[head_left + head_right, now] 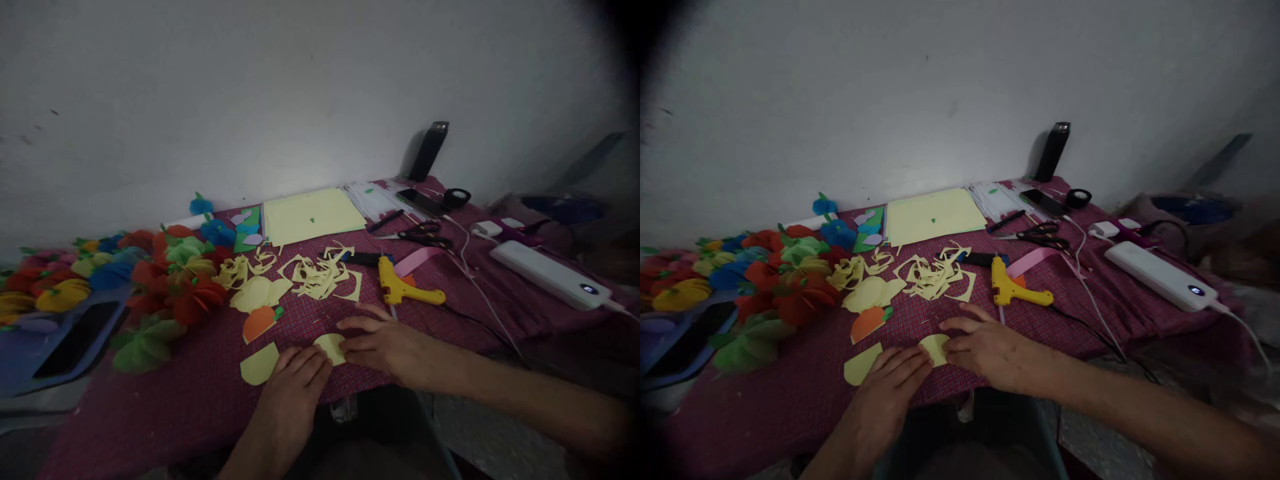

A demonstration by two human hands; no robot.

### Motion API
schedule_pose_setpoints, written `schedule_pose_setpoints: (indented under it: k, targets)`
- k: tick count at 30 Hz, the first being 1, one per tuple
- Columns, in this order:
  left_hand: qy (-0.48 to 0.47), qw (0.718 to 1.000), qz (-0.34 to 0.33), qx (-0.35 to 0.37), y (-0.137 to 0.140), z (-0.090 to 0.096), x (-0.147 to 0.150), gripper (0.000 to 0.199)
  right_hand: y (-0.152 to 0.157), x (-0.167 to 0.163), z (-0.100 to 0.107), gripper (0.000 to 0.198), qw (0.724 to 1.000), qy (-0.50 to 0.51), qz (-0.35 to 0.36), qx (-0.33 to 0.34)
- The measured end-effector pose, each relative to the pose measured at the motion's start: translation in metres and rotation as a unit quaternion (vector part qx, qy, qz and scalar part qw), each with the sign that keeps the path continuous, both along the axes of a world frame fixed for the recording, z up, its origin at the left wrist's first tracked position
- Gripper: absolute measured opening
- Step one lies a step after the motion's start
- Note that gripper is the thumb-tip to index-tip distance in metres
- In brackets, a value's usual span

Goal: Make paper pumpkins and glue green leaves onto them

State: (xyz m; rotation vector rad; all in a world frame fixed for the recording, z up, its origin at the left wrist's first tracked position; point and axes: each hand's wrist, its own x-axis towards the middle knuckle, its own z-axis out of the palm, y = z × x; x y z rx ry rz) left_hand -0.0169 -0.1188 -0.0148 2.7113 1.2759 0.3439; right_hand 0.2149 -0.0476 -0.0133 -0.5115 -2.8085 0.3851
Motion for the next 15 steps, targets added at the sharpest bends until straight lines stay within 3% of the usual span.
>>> schedule_pose_setpoints:
  k: [5, 10, 15]
  targets:
    - [0.01, 1.0, 0.021, -0.018, 0.0, -0.004, 0.001, 0.032, 0.001, -0.005, -0.005, 0.015, 1.0, -0.009, 0.01, 0.025]
    - [0.025, 0.999, 0.022, -0.015, 0.0, -0.003, 0.002, 0.031, 0.001, -0.007, 0.003, 0.014, 0.999, -0.029, 0.018, 0.039]
    - [0.043, 0.999, 0.019, -0.021, -0.001, -0.003, 0.004, 0.032, -0.004, -0.011, 0.001, 0.019, 0.999, -0.035, 0.026, 0.024]
